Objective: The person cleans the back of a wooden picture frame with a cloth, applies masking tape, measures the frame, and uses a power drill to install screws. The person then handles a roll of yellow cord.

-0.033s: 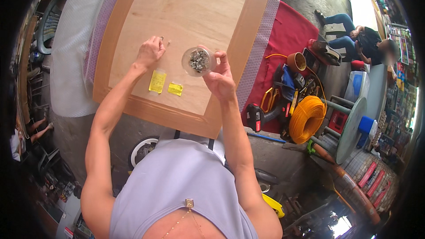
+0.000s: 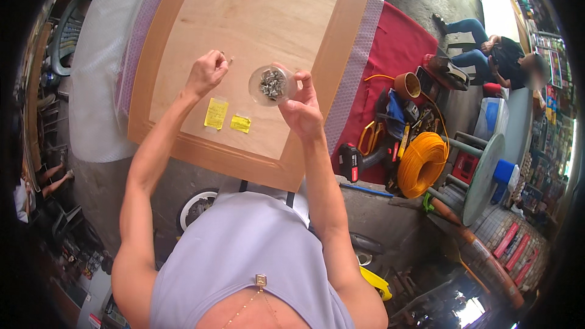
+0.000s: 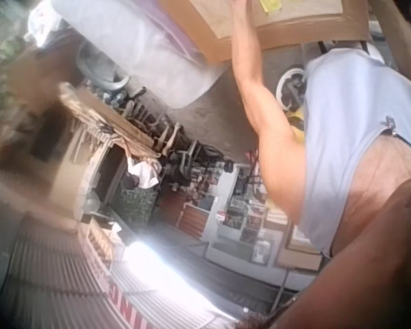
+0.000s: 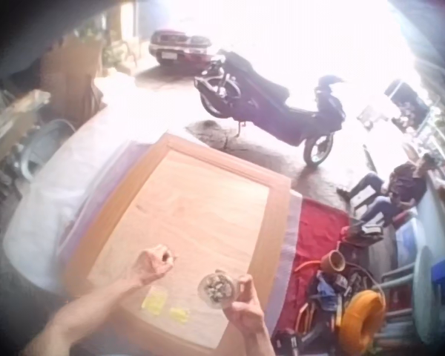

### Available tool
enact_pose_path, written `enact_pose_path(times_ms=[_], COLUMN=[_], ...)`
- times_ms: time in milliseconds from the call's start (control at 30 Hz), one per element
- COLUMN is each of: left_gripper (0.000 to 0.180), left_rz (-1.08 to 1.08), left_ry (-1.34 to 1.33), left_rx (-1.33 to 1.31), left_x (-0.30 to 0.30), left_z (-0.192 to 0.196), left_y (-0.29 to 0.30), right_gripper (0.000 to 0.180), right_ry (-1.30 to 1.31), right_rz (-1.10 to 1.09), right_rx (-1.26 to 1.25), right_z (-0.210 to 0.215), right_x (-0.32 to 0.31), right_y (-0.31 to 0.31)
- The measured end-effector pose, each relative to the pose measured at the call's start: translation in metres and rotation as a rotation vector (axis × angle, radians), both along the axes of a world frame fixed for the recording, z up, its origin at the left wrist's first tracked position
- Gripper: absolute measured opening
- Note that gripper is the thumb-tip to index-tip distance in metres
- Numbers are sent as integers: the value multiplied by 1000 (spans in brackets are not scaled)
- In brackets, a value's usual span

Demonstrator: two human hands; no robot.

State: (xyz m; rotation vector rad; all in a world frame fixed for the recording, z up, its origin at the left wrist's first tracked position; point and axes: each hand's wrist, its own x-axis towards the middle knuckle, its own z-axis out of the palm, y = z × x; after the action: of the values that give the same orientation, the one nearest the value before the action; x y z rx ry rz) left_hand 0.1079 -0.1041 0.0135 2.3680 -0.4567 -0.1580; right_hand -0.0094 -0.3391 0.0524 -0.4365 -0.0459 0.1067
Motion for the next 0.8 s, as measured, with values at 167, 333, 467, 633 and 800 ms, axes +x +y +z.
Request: enact_pose_path(times_ms=[167,333,467,633,800], left_gripper=[6,11,5,8,18], left_rz=[-325,-414,-497,-527,-782], left_ry=[-275,-486,-341,-144,-135], left_rx=[-346,104,469,301,209], left_x=[-43,-27,-22,-20,-17], left_z=[145,169,173,136,114], left_y=[-47,-43,-39,-22,-11], right_gripper=[54,53,51,50,48], right_ry=[-3,-64,-7,90,163], right_rz=[-59,-24,51,118,242], right_rx=[-25,-60,-180,-330,-347], right_z=[-3,13,28,21,6], right_x=[4,13,18,17,4], right_y=[10,22,22,18,19])
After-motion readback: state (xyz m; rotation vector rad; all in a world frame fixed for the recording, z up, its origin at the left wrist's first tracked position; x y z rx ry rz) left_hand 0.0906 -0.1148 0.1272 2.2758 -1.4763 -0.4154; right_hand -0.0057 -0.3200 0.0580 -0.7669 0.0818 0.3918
